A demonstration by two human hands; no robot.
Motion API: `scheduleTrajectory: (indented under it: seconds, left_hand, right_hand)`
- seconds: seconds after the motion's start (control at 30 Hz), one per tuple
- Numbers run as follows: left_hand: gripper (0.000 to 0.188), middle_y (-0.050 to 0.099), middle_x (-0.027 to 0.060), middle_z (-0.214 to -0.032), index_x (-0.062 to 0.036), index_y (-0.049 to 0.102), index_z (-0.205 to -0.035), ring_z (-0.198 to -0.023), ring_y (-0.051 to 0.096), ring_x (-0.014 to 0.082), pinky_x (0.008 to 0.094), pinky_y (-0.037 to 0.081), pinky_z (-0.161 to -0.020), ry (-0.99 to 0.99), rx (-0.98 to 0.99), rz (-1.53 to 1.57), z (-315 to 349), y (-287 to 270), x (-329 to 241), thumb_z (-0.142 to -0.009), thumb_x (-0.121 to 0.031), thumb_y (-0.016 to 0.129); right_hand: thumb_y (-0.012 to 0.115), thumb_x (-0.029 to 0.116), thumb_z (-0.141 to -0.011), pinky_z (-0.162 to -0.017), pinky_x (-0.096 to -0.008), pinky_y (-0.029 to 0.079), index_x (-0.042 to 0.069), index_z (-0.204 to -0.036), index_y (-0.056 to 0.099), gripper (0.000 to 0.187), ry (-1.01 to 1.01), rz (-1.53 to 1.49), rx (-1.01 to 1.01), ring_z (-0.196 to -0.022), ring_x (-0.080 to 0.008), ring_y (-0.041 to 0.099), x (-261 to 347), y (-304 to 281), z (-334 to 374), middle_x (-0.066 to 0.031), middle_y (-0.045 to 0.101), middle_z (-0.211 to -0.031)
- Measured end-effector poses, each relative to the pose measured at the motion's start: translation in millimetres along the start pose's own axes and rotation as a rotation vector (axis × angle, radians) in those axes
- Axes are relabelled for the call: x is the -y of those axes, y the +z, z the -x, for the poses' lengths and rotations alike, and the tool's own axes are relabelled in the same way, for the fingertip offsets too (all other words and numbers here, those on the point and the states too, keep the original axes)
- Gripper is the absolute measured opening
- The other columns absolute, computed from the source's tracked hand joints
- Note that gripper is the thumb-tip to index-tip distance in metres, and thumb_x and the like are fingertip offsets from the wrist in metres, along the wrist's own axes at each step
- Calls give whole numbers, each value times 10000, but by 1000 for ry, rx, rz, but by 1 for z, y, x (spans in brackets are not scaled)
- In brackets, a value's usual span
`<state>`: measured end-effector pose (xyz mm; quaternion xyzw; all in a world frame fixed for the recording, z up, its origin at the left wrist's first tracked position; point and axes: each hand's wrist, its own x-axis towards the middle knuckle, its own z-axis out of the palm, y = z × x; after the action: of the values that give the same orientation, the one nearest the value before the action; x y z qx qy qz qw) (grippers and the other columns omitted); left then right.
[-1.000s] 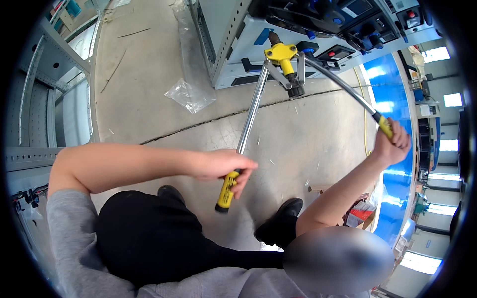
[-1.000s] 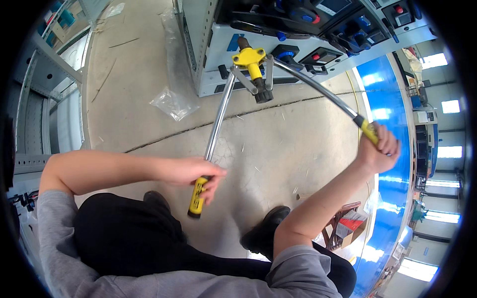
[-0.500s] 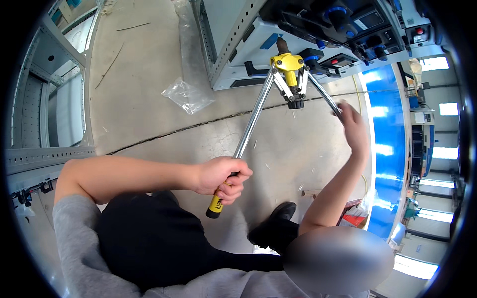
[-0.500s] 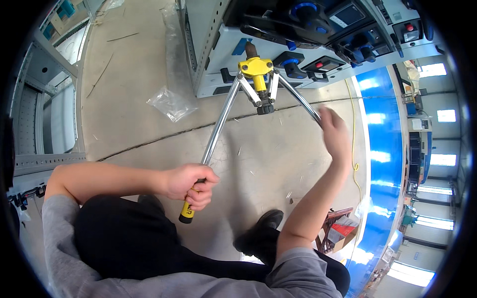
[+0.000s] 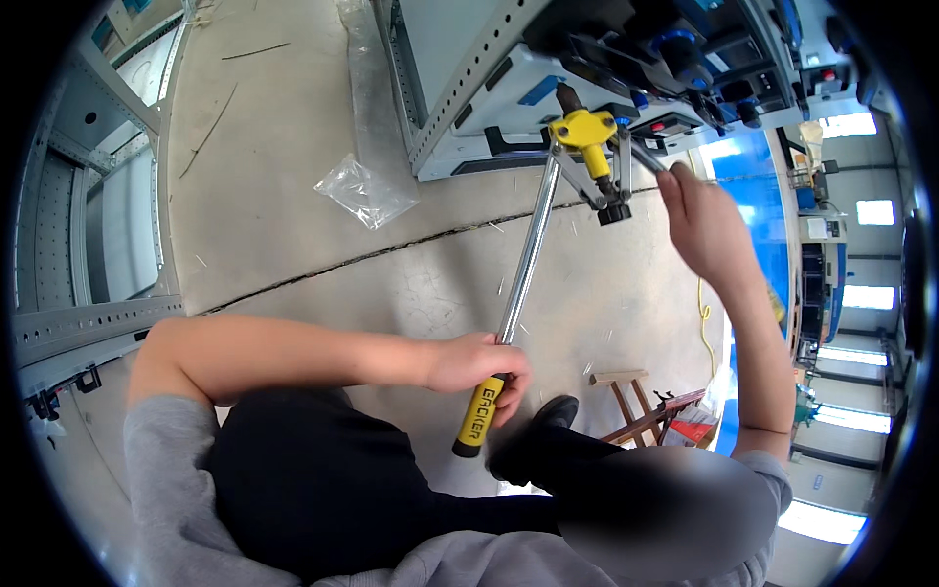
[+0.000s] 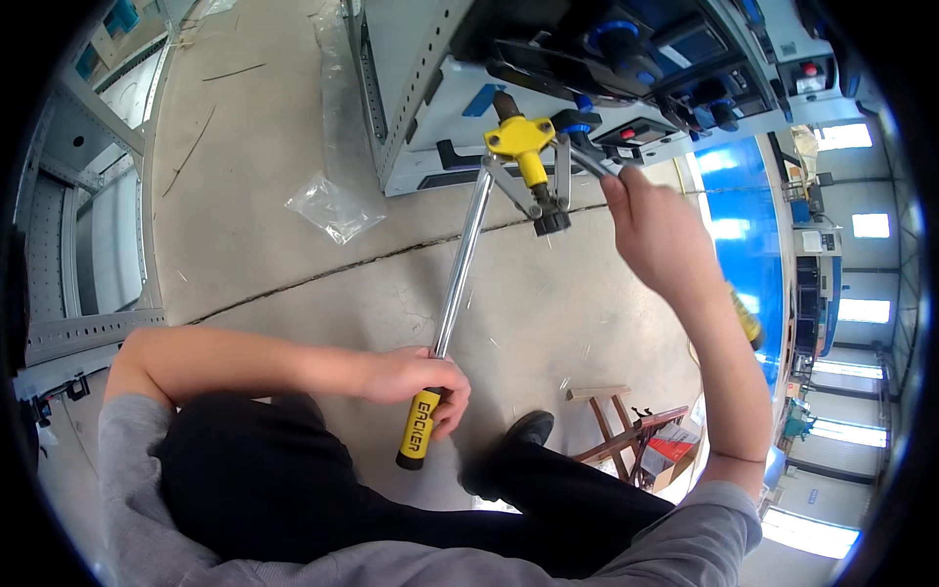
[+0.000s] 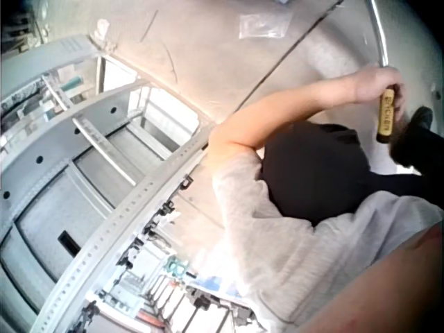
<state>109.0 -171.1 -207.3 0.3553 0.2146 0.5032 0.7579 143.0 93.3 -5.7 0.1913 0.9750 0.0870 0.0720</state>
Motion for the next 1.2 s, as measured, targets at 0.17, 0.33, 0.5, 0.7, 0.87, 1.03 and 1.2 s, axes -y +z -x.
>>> scheduleTrajectory:
  seconds: [0.17, 0.33, 0.5, 0.7, 0.87, 1.03, 1.2]
  left_hand:
    - [424, 652, 86, -690, -33, 614, -691, -728, 669, 189, 349, 533, -764, -133, -179, -124, 5, -38, 26, -1006, -261, 446]
    - [395, 588, 86, -634, -36, 576, -606, -597, 651, 199, 342, 531, -614, -92, -177, -105, 29, -44, 7, -934, -238, 491]
    - [376, 587, 83, -633, -27, 557, -630, -603, 646, 194, 327, 522, -633, 29, -296, -68, 17, -4, 19, -958, -181, 457]
    - [334, 566, 69, -618, -29, 537, -630, -604, 641, 167, 325, 511, -609, -108, -388, -105, 28, -17, 8, -939, -141, 475]
    - [326, 564, 59, -621, -37, 535, -636, -611, 644, 165, 322, 510, -604, -139, -346, -140, 28, -30, 10, -943, -141, 495]
    - [285, 566, 42, -629, -51, 564, -700, -579, 635, 163, 313, 504, -589, -228, -418, -223, 40, -42, 1, -956, -170, 527]
    - [367, 555, 22, -618, -63, 573, -757, -538, 593, 134, 298, 458, -533, -338, -918, -407, 82, -58, -13, -1009, -319, 651]
  right_hand:
    - [430, 345, -1118, -711, -573, 472, -21, -948, 584, 432, 63, -157, 69, -771, -507, 616, 9, 23, -2, -284, 631, -746]
    - [450, 356, -1110, -753, -547, 494, -37, -941, 606, 456, 72, -164, 86, -837, -498, 637, 9, 19, -8, -288, 652, -789]
    - [473, 322, -1098, -663, -563, 511, -5, -955, 574, 371, 64, 45, -51, -741, -489, 652, 31, 2, 8, -252, 659, -724]
    - [483, 287, -1091, -664, -579, 469, -15, -933, 583, 356, 104, -89, 82, -722, -505, 620, 15, 15, 3, -277, 613, -678]
    - [501, 277, -1081, -624, -546, 453, -18, -926, 609, 350, 68, -98, 85, -684, -485, 609, 18, 4, -5, -263, 601, -667]
    - [522, 295, -1074, -628, -537, 456, -13, -910, 613, 361, 17, -102, 49, -678, -479, 601, 1, 7, -11, -243, 599, -659]
    - [614, 324, -1026, -650, -503, 499, 27, -915, 612, 317, 73, -21, 88, -712, -389, 670, -10, 12, -11, -190, 649, -690]
